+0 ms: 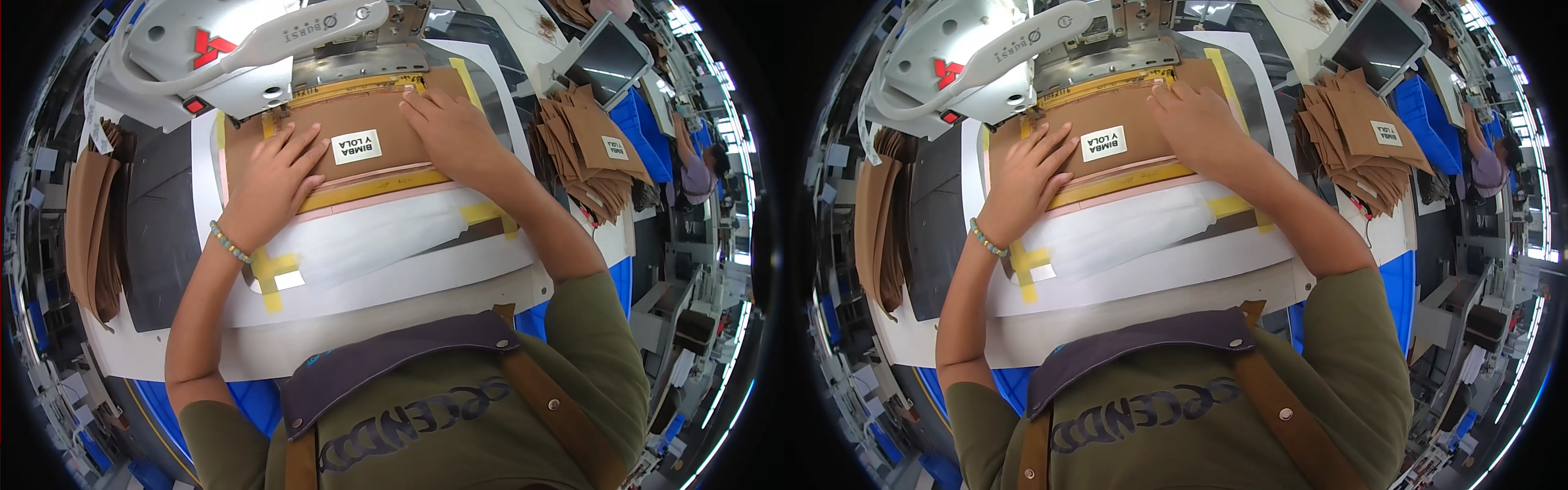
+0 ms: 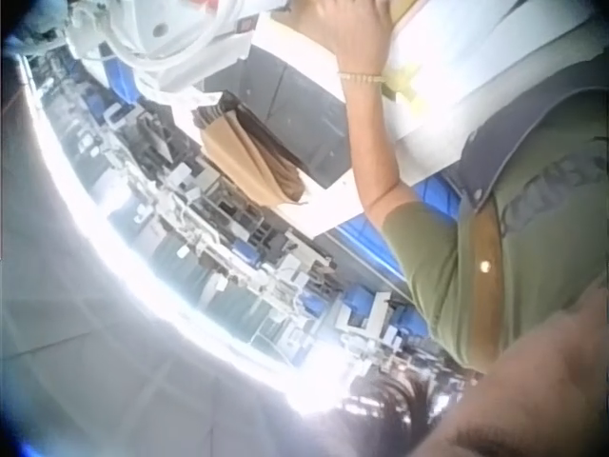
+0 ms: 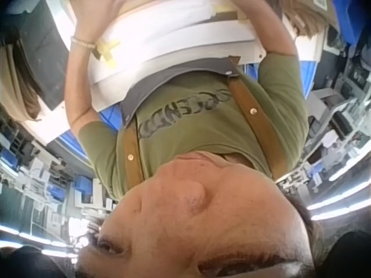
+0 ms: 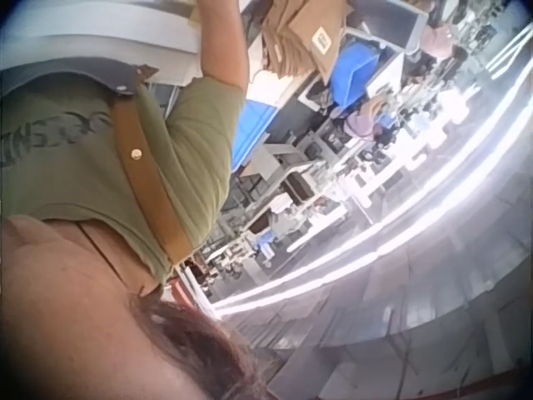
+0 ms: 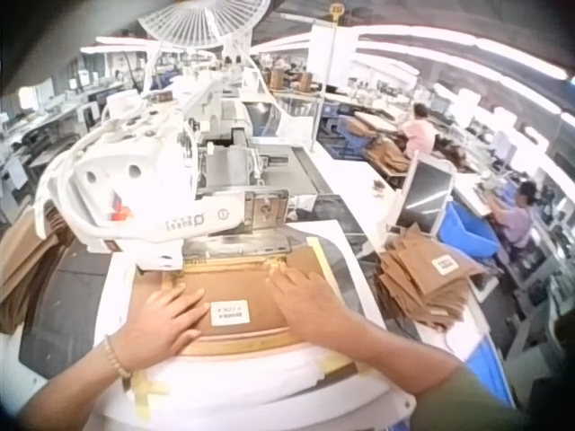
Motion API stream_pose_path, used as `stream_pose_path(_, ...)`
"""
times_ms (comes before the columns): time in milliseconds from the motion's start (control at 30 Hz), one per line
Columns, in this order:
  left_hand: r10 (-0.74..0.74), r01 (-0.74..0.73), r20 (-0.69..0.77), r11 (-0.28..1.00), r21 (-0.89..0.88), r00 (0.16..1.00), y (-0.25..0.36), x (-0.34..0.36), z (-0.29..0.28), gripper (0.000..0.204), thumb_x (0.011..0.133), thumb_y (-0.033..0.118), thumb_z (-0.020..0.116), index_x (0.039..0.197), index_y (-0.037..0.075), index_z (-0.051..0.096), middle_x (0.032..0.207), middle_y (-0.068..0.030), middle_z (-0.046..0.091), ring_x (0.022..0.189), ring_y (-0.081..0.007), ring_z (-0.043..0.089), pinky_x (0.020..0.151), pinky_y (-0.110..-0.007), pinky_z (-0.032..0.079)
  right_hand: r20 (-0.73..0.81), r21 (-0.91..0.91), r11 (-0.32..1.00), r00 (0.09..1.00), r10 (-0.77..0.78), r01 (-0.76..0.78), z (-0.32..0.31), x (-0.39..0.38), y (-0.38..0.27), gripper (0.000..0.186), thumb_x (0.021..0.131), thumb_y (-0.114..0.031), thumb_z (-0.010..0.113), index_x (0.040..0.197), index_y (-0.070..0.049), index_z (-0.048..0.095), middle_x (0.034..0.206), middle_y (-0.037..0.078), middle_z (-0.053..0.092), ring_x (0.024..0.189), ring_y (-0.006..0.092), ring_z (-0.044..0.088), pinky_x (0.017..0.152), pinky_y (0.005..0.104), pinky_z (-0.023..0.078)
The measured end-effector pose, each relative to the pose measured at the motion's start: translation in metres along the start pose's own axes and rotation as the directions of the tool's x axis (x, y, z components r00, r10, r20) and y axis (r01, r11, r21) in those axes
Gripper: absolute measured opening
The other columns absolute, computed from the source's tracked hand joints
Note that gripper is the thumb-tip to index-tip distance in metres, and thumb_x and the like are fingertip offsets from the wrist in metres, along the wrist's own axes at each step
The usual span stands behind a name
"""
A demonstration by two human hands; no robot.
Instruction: Sewing labels onto leather pieces using an industrial sewing machine.
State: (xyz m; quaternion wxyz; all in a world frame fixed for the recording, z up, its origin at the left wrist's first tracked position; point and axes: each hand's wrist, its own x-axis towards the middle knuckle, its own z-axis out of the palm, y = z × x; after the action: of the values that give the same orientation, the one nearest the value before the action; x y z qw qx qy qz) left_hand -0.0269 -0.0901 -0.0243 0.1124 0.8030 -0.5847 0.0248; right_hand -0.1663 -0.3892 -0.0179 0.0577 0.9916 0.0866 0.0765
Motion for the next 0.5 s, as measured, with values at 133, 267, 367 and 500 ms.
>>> stream_pose_path(133,-0.013,0.013,0.008,1.000,0.011,1.000,0.002,0.002,0.001,0.050,0.104,0.024,0.068,0.150,0.007,0.061,0.165,-0.0085,0.052,0.150,-0.0378,0.047,0.122,-0.049,0.039,-0.004,-0.015,1.000,1.000,0.001,-0.001,0.003,0.002,-0.001,0.052,0.092,-0.003,0.063,0.143,0.000,0.061,0.151,0.012,0.062,0.129,0.0275,0.060,0.102,0.0411,0.051)
stream_pose_path(267,0.023,-0.022,-0.046,0.999,0.042,0.999,0.000,0.002,0.003,0.047,0.106,0.031,0.066,0.146,0.005,0.064,0.160,-0.0117,0.056,0.145,-0.0394,0.051,0.120,-0.049,0.042,-0.010,-0.025,1.000,1.000,-0.010,0.009,0.003,0.005,-0.003,0.049,0.093,-0.005,0.063,0.142,-0.001,0.062,0.150,0.011,0.062,0.127,0.0273,0.061,0.102,0.0409,0.052)
stream_pose_path(367,0.020,-0.018,-0.050,0.999,0.030,0.999,0.002,0.004,0.002,0.047,0.106,0.031,0.066,0.146,0.005,0.064,0.158,-0.0130,0.057,0.145,-0.0398,0.051,0.120,-0.048,0.042,-0.040,-0.050,0.998,0.999,-0.034,0.032,0.007,0.006,-0.003,0.048,0.092,-0.007,0.064,0.139,-0.001,0.064,0.148,0.011,0.064,0.125,0.0275,0.062,0.100,0.0405,0.053)
stream_pose_path(500,-0.006,0.005,-0.018,0.999,-0.043,1.000,0.002,0.005,0.003,0.050,0.104,0.023,0.068,0.150,0.005,0.061,0.161,-0.0136,0.054,0.149,-0.0391,0.047,0.122,-0.049,0.040,-0.085,-0.035,0.998,0.995,-0.058,0.055,0.012,0.012,-0.007,0.048,0.090,-0.007,0.066,0.138,0.000,0.065,0.146,0.011,0.065,0.120,0.0277,0.063,0.097,0.0398,0.054)
